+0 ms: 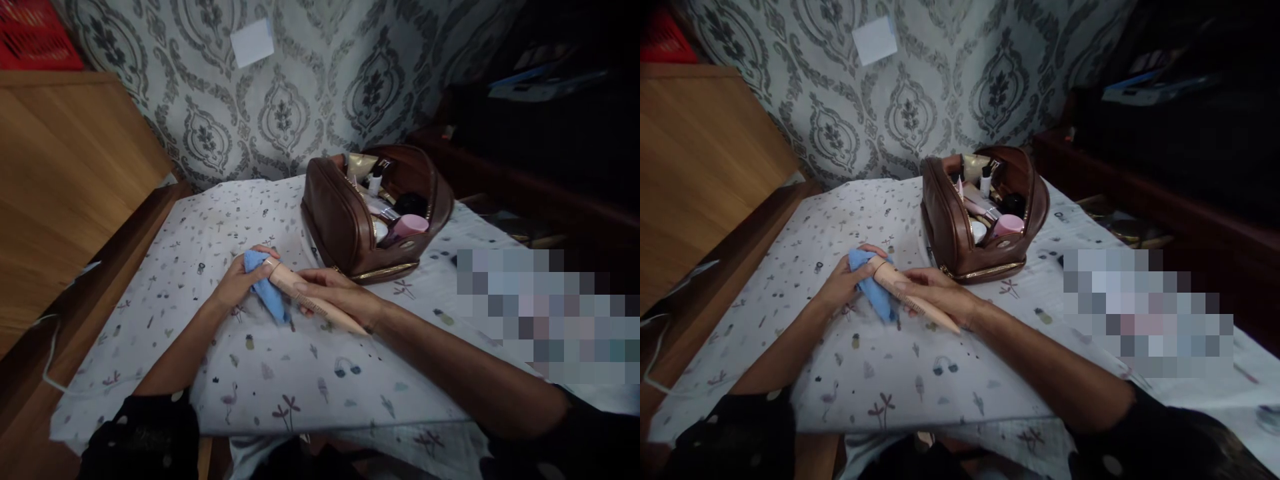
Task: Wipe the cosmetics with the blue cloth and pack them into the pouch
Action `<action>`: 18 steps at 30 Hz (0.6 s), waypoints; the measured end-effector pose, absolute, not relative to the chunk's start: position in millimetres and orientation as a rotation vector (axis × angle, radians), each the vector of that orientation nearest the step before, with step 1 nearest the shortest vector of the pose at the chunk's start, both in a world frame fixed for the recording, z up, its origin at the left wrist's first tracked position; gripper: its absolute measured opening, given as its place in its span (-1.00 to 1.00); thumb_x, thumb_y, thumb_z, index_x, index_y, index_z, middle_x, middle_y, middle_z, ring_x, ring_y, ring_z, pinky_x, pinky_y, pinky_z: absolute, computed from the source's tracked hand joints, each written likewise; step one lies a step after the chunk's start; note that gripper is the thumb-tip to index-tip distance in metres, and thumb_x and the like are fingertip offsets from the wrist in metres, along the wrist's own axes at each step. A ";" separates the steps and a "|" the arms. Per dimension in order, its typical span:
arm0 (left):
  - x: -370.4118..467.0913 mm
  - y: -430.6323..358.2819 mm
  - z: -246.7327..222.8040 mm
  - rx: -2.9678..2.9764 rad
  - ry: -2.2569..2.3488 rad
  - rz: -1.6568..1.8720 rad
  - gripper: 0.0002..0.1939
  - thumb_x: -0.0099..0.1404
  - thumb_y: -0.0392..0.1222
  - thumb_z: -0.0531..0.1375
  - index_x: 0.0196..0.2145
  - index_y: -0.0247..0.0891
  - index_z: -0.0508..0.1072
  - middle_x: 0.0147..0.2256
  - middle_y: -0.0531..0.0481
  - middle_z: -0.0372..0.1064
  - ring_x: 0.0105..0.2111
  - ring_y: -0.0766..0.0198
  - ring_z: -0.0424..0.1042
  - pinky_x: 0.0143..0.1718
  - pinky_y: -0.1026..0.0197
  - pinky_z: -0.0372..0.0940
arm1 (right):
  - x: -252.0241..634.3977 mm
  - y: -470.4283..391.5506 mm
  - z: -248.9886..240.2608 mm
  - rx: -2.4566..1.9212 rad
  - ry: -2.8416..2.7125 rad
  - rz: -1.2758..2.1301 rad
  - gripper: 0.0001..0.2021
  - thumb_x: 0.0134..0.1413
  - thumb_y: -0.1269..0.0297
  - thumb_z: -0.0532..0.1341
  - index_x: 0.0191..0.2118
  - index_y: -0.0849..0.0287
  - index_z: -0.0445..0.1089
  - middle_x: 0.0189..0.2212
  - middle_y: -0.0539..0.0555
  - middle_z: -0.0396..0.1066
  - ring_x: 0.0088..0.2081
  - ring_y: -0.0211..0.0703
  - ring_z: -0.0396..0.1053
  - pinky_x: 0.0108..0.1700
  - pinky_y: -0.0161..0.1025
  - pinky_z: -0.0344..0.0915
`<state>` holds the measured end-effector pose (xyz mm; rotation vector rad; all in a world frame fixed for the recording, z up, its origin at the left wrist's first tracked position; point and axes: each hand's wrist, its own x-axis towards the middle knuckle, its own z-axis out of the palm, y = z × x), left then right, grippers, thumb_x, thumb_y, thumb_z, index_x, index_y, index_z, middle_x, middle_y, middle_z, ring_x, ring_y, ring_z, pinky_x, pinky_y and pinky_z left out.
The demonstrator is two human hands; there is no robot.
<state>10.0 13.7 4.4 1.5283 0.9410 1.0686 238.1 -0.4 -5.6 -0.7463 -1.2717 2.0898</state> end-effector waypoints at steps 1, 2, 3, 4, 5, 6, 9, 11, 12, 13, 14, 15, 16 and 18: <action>9.6 13.9 4.5 1.518 0.945 1.059 -0.59 0.15 0.10 0.38 -0.18 -0.25 0.53 -0.30 0.00 0.40 -0.36 0.29 0.34 -0.34 0.30 0.24 | 238.1 0.0 -7.0 -0.702 -1.224 2.121 -0.48 -0.01 0.06 0.44 0.00 0.26 0.40 -0.41 -0.01 0.48 -0.44 -0.27 0.45 -0.35 -0.34 0.41; 9.0 14.1 4.6 1.508 0.944 1.046 -0.59 0.15 0.08 0.39 -0.16 -0.24 0.53 -0.31 0.00 0.41 -0.37 0.29 0.34 -0.34 0.30 0.24 | 238.0 0.4 -8.7 -0.656 -1.177 2.162 -0.46 0.04 0.07 0.41 0.07 0.25 0.35 -0.39 0.03 0.52 -0.41 -0.23 0.50 -0.30 -0.30 0.44; 8.2 14.2 4.7 1.498 0.940 1.040 -0.59 0.14 0.06 0.39 -0.15 -0.24 0.53 -0.30 0.00 0.41 -0.36 0.29 0.35 -0.34 0.30 0.24 | 237.8 0.6 -10.4 -0.609 -1.139 2.210 -0.44 0.10 0.07 0.37 0.12 0.24 0.29 -0.37 0.07 0.54 -0.39 -0.18 0.53 -0.27 -0.25 0.46; 7.5 14.2 4.8 1.490 0.932 1.040 -0.59 0.13 0.04 0.40 -0.14 -0.23 0.53 -0.29 -0.01 0.42 -0.35 0.28 0.35 -0.32 0.30 0.24 | 237.4 0.5 -11.9 -0.564 -1.113 2.258 -0.44 0.15 0.07 0.34 0.15 0.24 0.25 -0.35 0.11 0.56 -0.37 -0.13 0.55 -0.25 -0.21 0.47; 7.1 14.2 4.8 1.483 0.921 1.046 -0.59 0.12 0.04 0.41 -0.14 -0.23 0.53 -0.28 -0.01 0.43 -0.33 0.28 0.36 -0.31 0.29 0.25 | 237.0 0.1 -13.0 -0.526 -1.097 2.301 -0.46 0.18 0.06 0.31 0.16 0.23 0.22 -0.34 0.15 0.57 -0.36 -0.10 0.56 -0.25 -0.19 0.48; 6.8 14.2 4.6 1.478 0.907 1.054 -0.60 0.12 0.03 0.41 -0.15 -0.23 0.54 -0.26 -0.02 0.43 -0.32 0.27 0.37 -0.29 0.29 0.26 | 236.5 -0.6 -13.6 -0.497 -1.088 2.334 -0.47 0.20 0.05 0.30 0.15 0.23 0.21 -0.33 0.17 0.57 -0.34 -0.08 0.57 -0.27 -0.18 0.49; 7.8 14.1 3.3 1.463 0.882 1.062 -0.61 0.14 0.02 0.40 -0.15 -0.23 0.54 -0.28 0.00 0.43 -0.35 0.30 0.36 -0.30 0.29 0.25 | 234.9 -4.1 -12.7 -0.476 -1.085 2.335 -0.46 0.12 0.03 0.37 0.09 0.19 0.23 -0.29 0.13 0.54 -0.27 -0.08 0.56 -0.31 -0.20 0.51; 9.3 14.0 2.7 1.453 0.886 1.062 -0.63 0.15 0.01 0.40 -0.15 -0.23 0.54 -0.28 0.01 0.42 -0.37 0.32 0.35 -0.30 0.30 0.25 | 233.7 -6.3 -11.7 -0.532 -1.121 2.280 -0.41 -0.04 0.12 0.48 0.04 0.18 0.25 -0.29 0.03 0.49 -0.28 -0.15 0.53 -0.30 -0.21 0.53; 10.0 14.0 2.7 1.449 0.889 1.065 -0.64 0.14 0.00 0.40 -0.16 -0.23 0.54 -0.27 0.00 0.42 -0.36 0.32 0.35 -0.30 0.30 0.25 | 233.3 -6.9 -11.6 -0.574 -1.143 2.251 -0.38 -0.13 0.17 0.53 0.01 0.18 0.25 -0.31 -0.01 0.47 -0.32 -0.19 0.52 -0.29 -0.22 0.53; 10.6 14.0 2.9 1.445 0.890 1.069 -0.64 0.14 0.00 0.41 -0.17 -0.24 0.54 -0.26 0.00 0.42 -0.36 0.31 0.35 -0.30 0.30 0.25 | 232.9 -7.2 -11.9 -0.615 -1.165 2.229 -0.35 -0.19 0.20 0.56 -0.02 0.18 0.25 -0.34 -0.04 0.45 -0.36 -0.22 0.50 -0.30 -0.24 0.53; 11.0 13.9 3.4 1.442 0.887 1.072 -0.64 0.13 -0.01 0.41 -0.17 -0.24 0.55 -0.25 -0.01 0.43 -0.35 0.31 0.36 -0.30 0.30 0.25 | 232.8 -7.0 -12.6 -0.648 -1.181 2.214 -0.34 -0.24 0.20 0.57 -0.04 0.18 0.24 -0.36 -0.06 0.46 -0.40 -0.24 0.50 -0.31 -0.25 0.52; 11.2 13.8 3.9 1.438 0.880 1.074 -0.63 0.12 -0.01 0.42 -0.17 -0.24 0.55 -0.25 -0.01 0.43 -0.34 0.30 0.36 -0.30 0.30 0.26 | 232.7 -6.6 -13.6 -0.666 -1.190 2.211 -0.32 -0.25 0.18 0.57 -0.05 0.17 0.23 -0.39 -0.05 0.47 -0.43 -0.22 0.50 -0.33 -0.26 0.50; 11.1 13.7 4.6 1.433 0.868 1.077 -0.63 0.11 -0.01 0.42 -0.18 -0.24 0.55 -0.24 -0.01 0.44 -0.33 0.30 0.37 -0.29 0.30 0.26 | 232.9 -5.9 -14.6 -0.665 -1.189 2.218 -0.31 -0.25 0.14 0.57 -0.05 0.17 0.22 -0.41 -0.04 0.48 -0.44 -0.20 0.51 -0.35 -0.26 0.49; 10.4 13.3 5.7 1.416 0.840 1.093 -0.62 0.09 -0.02 0.43 -0.18 -0.23 0.55 -0.26 -0.01 0.45 -0.33 0.28 0.38 -0.29 0.29 0.26 | 233.4 -4.8 -15.7 -0.625 -1.159 2.251 -0.30 -0.22 0.08 0.55 -0.03 0.16 0.20 -0.41 0.03 0.52 -0.42 -0.14 0.54 -0.34 -0.26 0.47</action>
